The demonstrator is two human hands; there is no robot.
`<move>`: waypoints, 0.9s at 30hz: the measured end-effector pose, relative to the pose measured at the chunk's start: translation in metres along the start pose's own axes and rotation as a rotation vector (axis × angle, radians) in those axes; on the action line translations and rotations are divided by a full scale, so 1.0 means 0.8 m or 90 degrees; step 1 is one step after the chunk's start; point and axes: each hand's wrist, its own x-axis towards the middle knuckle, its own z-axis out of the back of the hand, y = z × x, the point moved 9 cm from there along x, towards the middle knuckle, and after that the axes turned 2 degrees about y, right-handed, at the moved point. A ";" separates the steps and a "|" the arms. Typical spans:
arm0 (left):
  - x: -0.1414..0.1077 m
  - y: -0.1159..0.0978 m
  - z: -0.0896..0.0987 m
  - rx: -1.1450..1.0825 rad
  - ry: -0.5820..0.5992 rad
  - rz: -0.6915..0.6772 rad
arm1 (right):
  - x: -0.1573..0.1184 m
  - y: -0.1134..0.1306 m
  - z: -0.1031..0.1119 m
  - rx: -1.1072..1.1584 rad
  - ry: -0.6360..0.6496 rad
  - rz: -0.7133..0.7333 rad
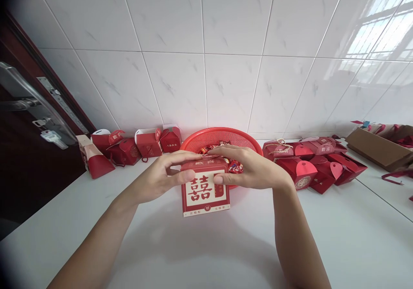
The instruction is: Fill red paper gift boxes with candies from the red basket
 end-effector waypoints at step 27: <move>-0.024 0.030 -0.208 0.177 0.132 -0.174 | -0.190 -0.068 -0.119 -0.305 -0.256 -0.371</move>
